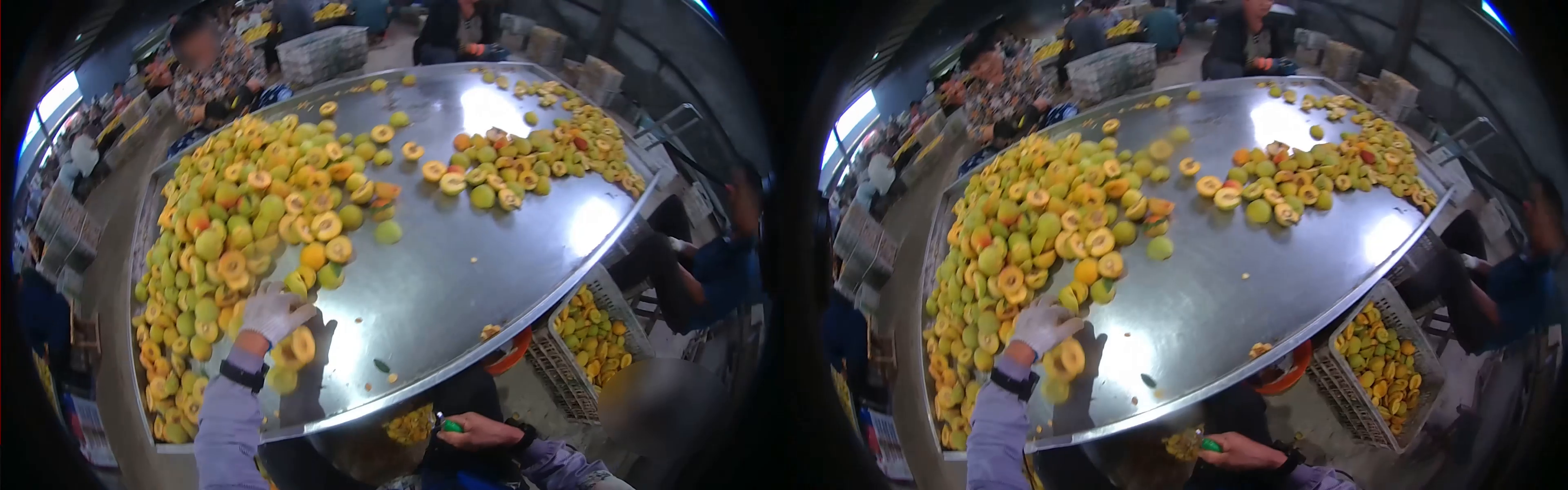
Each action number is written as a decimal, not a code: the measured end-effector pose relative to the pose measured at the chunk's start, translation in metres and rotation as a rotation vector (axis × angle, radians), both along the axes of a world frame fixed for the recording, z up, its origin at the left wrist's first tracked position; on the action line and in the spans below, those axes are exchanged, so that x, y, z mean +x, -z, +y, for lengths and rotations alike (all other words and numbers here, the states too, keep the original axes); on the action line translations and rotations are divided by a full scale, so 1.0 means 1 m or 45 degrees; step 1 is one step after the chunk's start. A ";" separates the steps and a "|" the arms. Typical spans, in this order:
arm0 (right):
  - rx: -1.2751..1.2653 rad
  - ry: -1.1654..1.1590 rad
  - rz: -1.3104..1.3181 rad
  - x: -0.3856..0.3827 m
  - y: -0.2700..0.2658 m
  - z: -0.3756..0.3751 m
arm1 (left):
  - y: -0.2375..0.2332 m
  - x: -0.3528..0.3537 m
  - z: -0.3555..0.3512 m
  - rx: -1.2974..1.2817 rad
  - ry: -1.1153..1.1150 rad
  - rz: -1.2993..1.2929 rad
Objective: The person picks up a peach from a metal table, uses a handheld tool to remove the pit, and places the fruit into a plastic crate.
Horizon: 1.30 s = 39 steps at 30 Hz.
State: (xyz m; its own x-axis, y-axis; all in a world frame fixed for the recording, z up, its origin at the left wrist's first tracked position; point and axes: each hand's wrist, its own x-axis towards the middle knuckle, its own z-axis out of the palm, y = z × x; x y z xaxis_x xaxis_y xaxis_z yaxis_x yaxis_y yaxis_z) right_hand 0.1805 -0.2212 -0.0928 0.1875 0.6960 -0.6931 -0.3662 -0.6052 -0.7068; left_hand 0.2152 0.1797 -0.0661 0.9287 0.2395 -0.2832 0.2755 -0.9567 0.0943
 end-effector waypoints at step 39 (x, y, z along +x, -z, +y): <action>0.135 0.243 0.194 -0.003 0.003 -0.006 | 0.037 -0.058 -0.089 -0.127 0.428 -0.366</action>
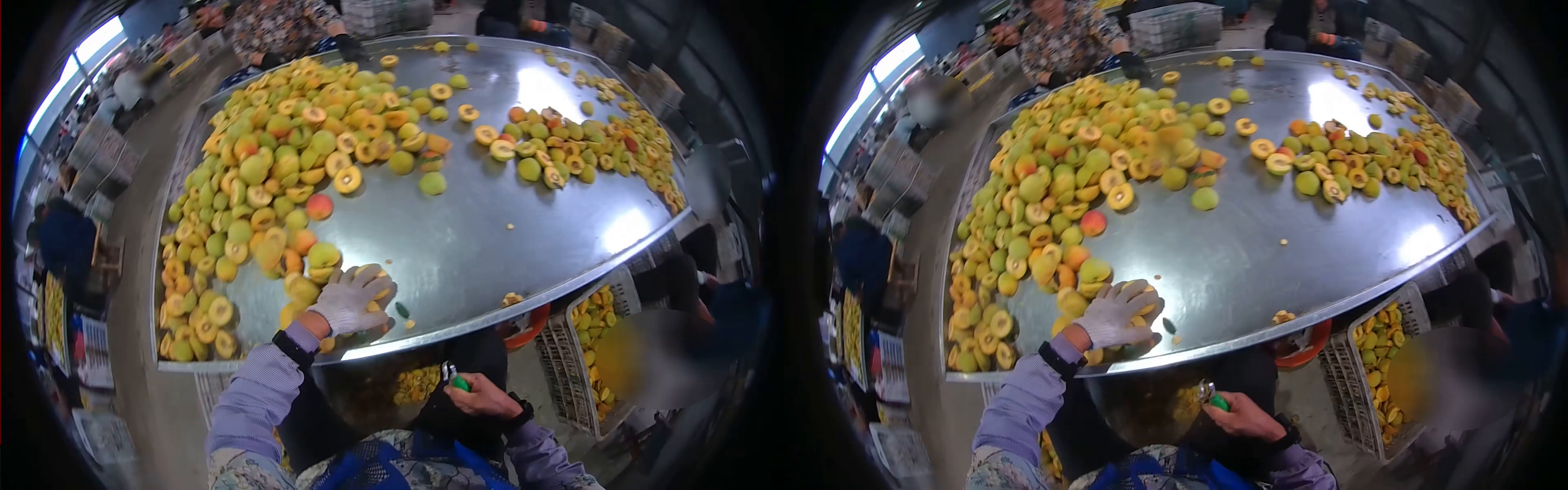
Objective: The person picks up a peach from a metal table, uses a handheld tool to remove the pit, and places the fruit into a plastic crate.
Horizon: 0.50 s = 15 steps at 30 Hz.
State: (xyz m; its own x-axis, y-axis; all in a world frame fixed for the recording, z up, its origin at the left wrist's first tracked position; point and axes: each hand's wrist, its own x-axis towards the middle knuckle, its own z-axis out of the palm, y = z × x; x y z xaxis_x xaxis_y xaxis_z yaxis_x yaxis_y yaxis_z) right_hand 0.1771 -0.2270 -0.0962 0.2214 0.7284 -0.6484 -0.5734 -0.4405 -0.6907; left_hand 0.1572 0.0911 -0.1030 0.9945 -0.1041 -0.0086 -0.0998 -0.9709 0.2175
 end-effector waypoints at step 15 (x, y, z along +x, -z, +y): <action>-0.063 0.011 -0.005 0.004 -0.006 0.001 | -0.001 -0.001 0.117 0.257 -1.004 0.123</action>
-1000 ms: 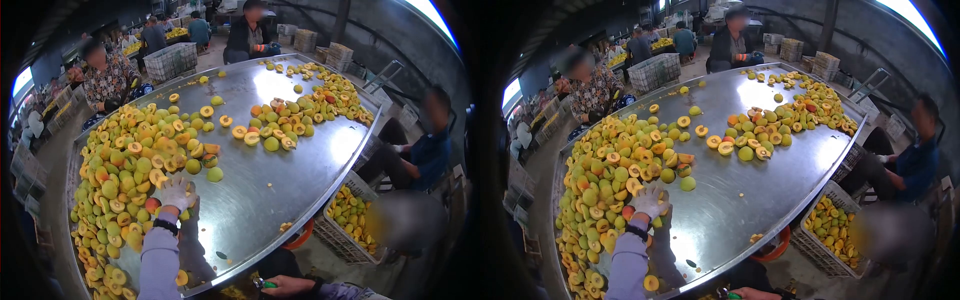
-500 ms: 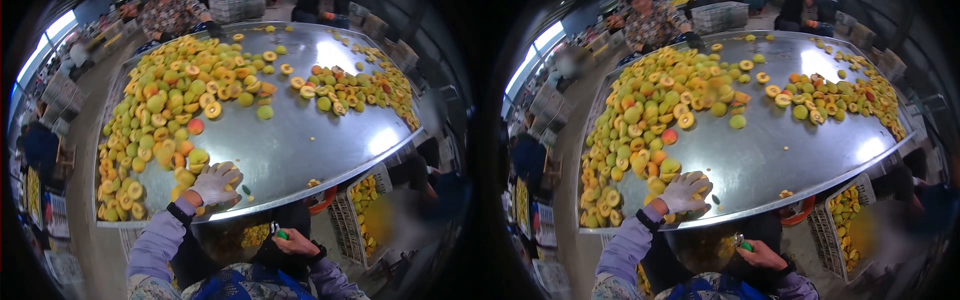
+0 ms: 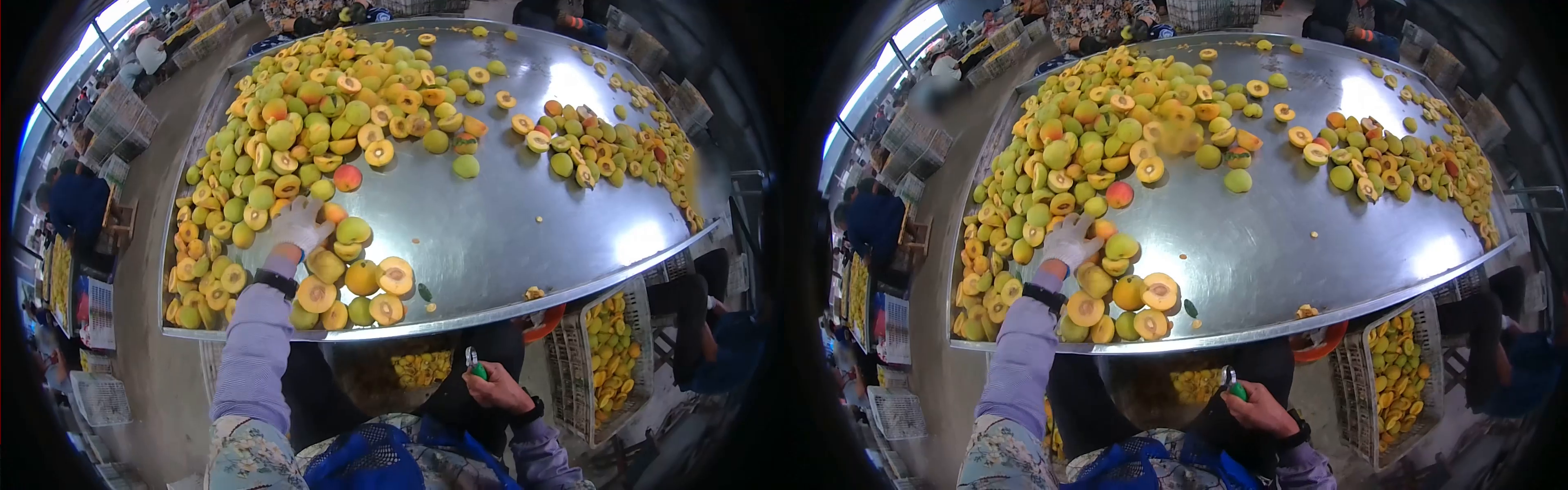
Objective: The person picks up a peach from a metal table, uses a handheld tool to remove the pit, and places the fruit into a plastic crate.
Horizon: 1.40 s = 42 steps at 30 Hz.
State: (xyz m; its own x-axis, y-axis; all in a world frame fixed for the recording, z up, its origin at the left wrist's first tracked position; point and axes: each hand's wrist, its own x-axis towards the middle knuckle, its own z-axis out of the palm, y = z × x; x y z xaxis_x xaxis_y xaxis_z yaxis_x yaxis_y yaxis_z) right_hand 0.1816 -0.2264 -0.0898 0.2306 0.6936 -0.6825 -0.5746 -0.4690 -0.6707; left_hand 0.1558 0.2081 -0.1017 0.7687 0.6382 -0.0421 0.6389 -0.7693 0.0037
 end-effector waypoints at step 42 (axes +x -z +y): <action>0.299 -0.117 -0.928 -0.097 -0.085 0.067 | -0.095 -0.139 -0.234 -2.371 -0.046 -1.641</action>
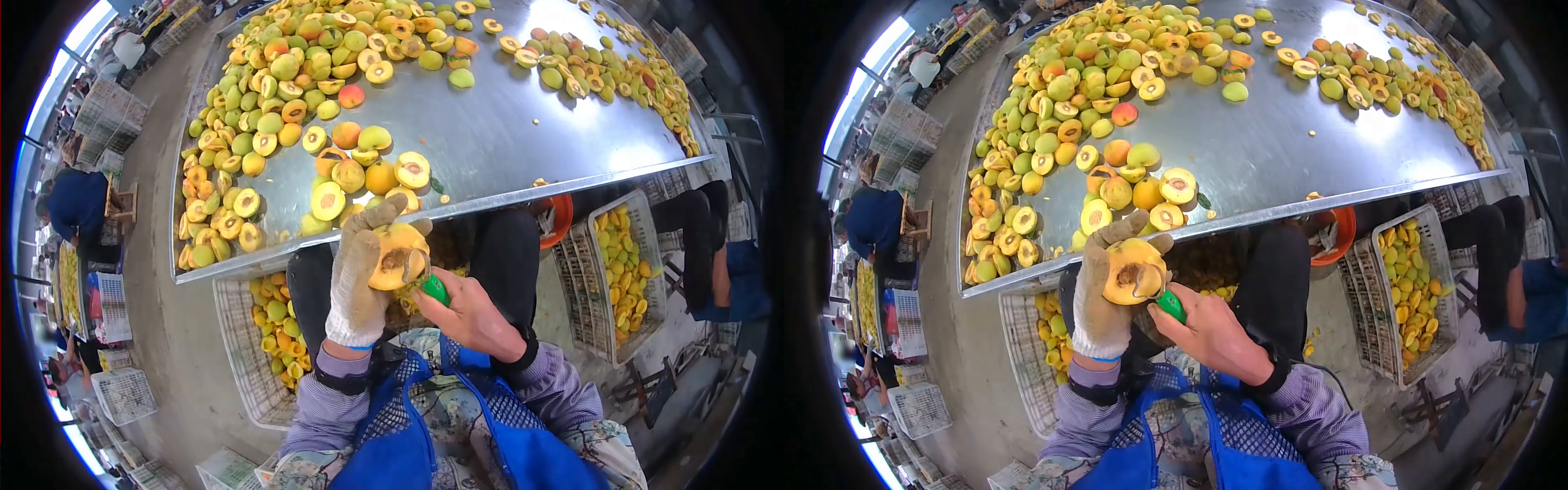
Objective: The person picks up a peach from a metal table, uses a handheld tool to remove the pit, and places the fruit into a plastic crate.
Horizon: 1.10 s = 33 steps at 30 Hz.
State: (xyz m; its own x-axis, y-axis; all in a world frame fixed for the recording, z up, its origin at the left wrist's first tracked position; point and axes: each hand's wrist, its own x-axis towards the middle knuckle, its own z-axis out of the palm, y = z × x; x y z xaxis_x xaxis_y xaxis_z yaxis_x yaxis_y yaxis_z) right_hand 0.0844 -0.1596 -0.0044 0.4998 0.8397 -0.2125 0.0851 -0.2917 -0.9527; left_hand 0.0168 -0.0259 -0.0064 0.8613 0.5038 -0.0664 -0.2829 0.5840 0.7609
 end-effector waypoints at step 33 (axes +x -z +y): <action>0.029 -0.323 1.218 0.021 -0.020 -0.023 | -0.032 0.010 -0.015 1.746 -0.287 -0.025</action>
State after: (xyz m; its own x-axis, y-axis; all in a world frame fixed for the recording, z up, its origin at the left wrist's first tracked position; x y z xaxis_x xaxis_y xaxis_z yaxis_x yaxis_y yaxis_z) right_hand 0.1053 -0.1823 0.0157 -0.0693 0.9072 -0.4150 -0.6657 -0.3518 -0.6581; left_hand 0.0267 -0.0414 0.0258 0.7486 0.2831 0.5995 -0.2874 -0.6763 0.6782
